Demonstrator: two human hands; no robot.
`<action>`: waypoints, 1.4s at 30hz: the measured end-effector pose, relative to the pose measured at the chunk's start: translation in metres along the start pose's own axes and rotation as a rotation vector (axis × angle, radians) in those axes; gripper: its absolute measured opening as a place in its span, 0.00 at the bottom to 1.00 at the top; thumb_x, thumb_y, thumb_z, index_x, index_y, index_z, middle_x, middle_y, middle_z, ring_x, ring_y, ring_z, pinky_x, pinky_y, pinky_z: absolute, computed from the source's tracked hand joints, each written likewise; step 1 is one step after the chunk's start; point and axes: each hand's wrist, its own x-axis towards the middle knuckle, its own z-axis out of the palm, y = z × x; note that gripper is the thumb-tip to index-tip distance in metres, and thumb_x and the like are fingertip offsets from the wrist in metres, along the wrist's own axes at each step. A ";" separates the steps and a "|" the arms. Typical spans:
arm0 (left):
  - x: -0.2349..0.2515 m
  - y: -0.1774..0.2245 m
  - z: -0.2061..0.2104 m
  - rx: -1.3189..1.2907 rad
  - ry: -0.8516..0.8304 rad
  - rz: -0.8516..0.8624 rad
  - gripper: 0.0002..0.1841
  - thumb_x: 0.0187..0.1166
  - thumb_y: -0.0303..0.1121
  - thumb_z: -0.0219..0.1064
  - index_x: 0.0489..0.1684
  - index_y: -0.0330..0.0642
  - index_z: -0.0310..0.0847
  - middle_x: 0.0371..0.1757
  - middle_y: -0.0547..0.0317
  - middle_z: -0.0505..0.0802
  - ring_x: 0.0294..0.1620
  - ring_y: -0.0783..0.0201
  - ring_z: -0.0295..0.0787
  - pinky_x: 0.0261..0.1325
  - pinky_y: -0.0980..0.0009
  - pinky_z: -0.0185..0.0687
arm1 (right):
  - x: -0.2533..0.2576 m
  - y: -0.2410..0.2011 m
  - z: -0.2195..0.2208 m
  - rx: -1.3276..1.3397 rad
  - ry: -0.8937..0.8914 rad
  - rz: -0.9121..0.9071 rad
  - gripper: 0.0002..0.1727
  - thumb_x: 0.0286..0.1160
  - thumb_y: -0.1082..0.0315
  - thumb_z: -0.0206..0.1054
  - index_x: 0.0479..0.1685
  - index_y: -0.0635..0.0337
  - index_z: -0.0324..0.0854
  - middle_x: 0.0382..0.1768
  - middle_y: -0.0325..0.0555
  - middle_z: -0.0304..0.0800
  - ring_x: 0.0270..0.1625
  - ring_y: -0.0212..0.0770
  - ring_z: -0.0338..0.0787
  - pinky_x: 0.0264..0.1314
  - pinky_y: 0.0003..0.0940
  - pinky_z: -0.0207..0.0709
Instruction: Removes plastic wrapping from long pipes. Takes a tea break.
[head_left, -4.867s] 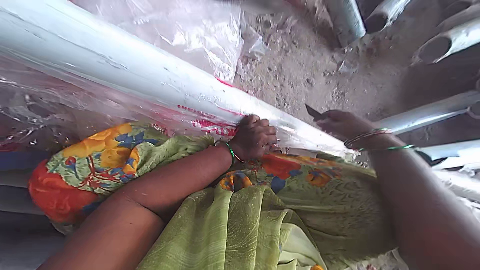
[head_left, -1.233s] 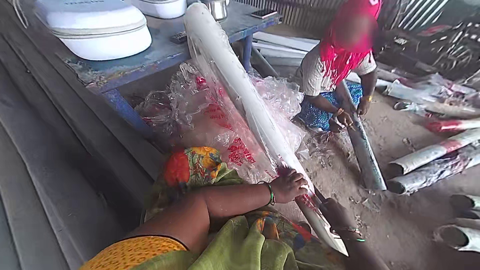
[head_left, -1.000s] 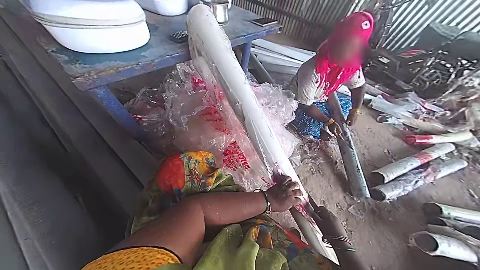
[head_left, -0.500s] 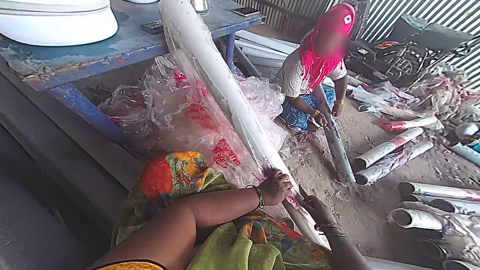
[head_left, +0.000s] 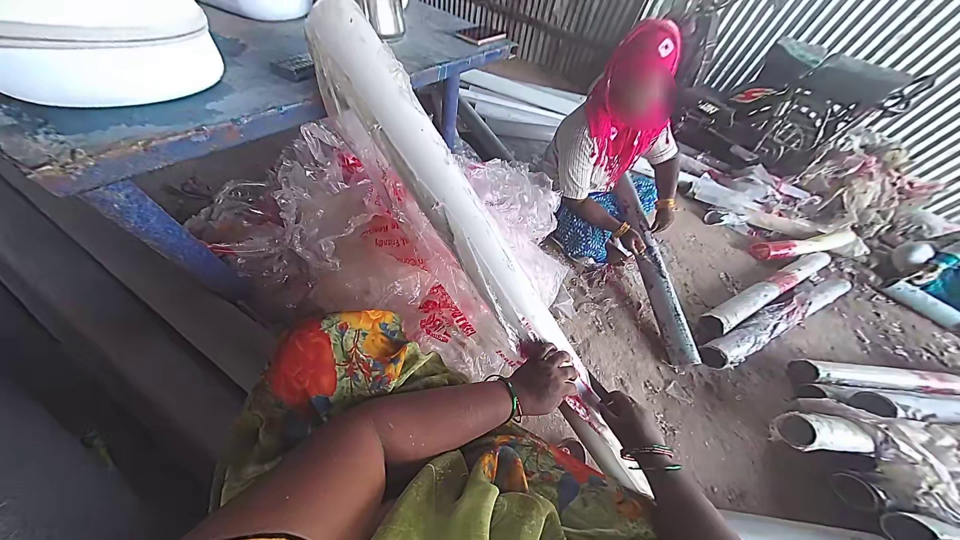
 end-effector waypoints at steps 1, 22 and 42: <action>0.000 0.000 0.001 0.002 0.012 0.004 0.13 0.82 0.28 0.61 0.54 0.40 0.93 0.67 0.47 0.91 0.82 0.40 0.73 0.87 0.41 0.52 | 0.000 -0.001 0.000 -0.010 0.005 0.005 0.23 0.86 0.59 0.62 0.67 0.70 0.79 0.62 0.69 0.86 0.65 0.66 0.87 0.69 0.64 0.74; 0.001 0.008 -0.013 0.053 -0.191 0.053 0.12 0.82 0.21 0.58 0.51 0.29 0.89 0.56 0.41 0.93 0.71 0.41 0.82 0.81 0.47 0.64 | -0.002 -0.031 0.001 -0.151 0.056 0.217 0.25 0.90 0.57 0.56 0.70 0.71 0.74 0.64 0.69 0.86 0.68 0.66 0.87 0.65 0.64 0.77; 0.000 0.015 -0.013 0.042 -0.203 0.009 0.13 0.80 0.19 0.59 0.51 0.29 0.90 0.58 0.39 0.93 0.72 0.40 0.82 0.83 0.45 0.62 | 0.035 -0.004 -0.004 -0.035 0.006 0.211 0.26 0.88 0.58 0.56 0.74 0.70 0.73 0.68 0.70 0.83 0.73 0.66 0.83 0.71 0.66 0.72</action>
